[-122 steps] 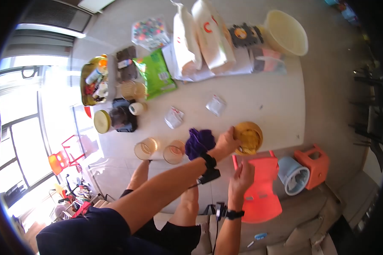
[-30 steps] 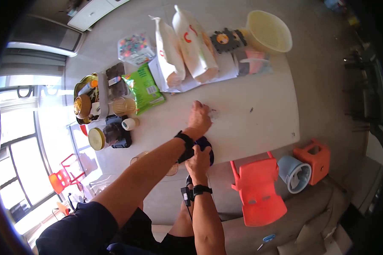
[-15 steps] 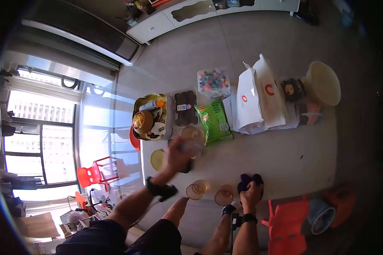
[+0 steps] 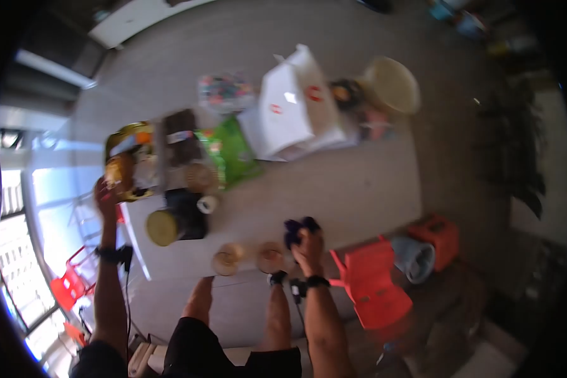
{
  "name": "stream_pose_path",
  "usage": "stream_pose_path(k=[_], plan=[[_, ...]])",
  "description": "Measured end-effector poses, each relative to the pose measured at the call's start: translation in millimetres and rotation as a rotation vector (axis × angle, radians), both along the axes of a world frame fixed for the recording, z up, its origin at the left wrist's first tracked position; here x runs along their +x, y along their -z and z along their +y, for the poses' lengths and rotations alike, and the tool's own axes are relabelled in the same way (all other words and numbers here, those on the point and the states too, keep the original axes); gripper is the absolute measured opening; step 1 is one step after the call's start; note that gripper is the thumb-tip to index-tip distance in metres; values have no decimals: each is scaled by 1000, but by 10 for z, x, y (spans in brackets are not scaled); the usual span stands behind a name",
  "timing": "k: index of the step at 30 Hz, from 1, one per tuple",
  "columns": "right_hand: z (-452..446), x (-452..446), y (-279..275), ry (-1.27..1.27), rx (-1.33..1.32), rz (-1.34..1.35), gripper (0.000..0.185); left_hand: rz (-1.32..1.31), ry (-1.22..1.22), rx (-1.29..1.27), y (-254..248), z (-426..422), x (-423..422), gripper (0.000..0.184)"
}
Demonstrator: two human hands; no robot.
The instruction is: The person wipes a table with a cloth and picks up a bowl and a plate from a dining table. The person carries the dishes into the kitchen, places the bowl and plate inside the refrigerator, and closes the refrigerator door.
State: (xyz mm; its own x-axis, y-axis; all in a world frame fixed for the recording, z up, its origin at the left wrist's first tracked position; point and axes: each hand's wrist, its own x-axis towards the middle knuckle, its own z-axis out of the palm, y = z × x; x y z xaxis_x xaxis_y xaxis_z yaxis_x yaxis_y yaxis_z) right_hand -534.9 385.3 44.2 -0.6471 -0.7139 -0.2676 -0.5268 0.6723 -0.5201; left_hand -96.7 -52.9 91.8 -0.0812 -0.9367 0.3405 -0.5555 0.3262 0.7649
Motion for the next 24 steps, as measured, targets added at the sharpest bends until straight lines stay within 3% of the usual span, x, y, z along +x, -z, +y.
stream_pose_path(k=[1, 2, 4, 6, 8, 10, 11, 12, 13, 14, 16, 20, 21, 22, 24], plan=[[28, 1, 27, -14, -68, 44, 30, 7, -22, 193, -330, 257, -97, 42], [21, 15, -49, 22, -52, 0, 31, -251, -56, 20, -237, 468, 261, 37], [108, 13, -76, 94, -105, -73, 27, -77, -342, 483, -341, 1098, 207, 32], [177, -40, -101, 155, -251, -139, 24, -147, -423, 720, -73, 1605, 394, 31], [289, -227, -429, 450, -302, -448, 21, -347, -500, 888, -24, 2086, 271, 38], [490, -540, -566, 548, -372, -632, 24, -637, -496, 864, 511, 2352, 585, 48], [586, -721, -607, 524, -420, -618, 30, -651, -487, 967, 633, 2427, 602, 59], [633, -876, -679, 553, -449, -602, 39, -657, -487, 972, 699, 2493, 519, 59], [727, -1069, -651, 489, -360, -448, 49, -757, -465, 921, 751, 2533, 386, 62], [856, -1208, -643, 492, -79, -240, 55, -856, -447, 865, 795, 2551, 273, 65], [963, -1458, -488, 288, -64, 239, 58, -837, -418, 922, 856, 2520, 56, 71], [628, -1302, -188, 116, -71, 332, 56, -984, -651, 988, 920, 2646, -536, 70], [455, -1147, -112, 12, 14, 327, 57, -1018, -716, 899, 987, 2694, -569, 71], [318, -948, -68, -64, 57, 505, 61, -1051, -777, 810, 1054, 2740, -606, 71], [145, -749, -30, -41, 22, 450, 61, -1080, -768, 800, 1072, 2761, -595, 71]])
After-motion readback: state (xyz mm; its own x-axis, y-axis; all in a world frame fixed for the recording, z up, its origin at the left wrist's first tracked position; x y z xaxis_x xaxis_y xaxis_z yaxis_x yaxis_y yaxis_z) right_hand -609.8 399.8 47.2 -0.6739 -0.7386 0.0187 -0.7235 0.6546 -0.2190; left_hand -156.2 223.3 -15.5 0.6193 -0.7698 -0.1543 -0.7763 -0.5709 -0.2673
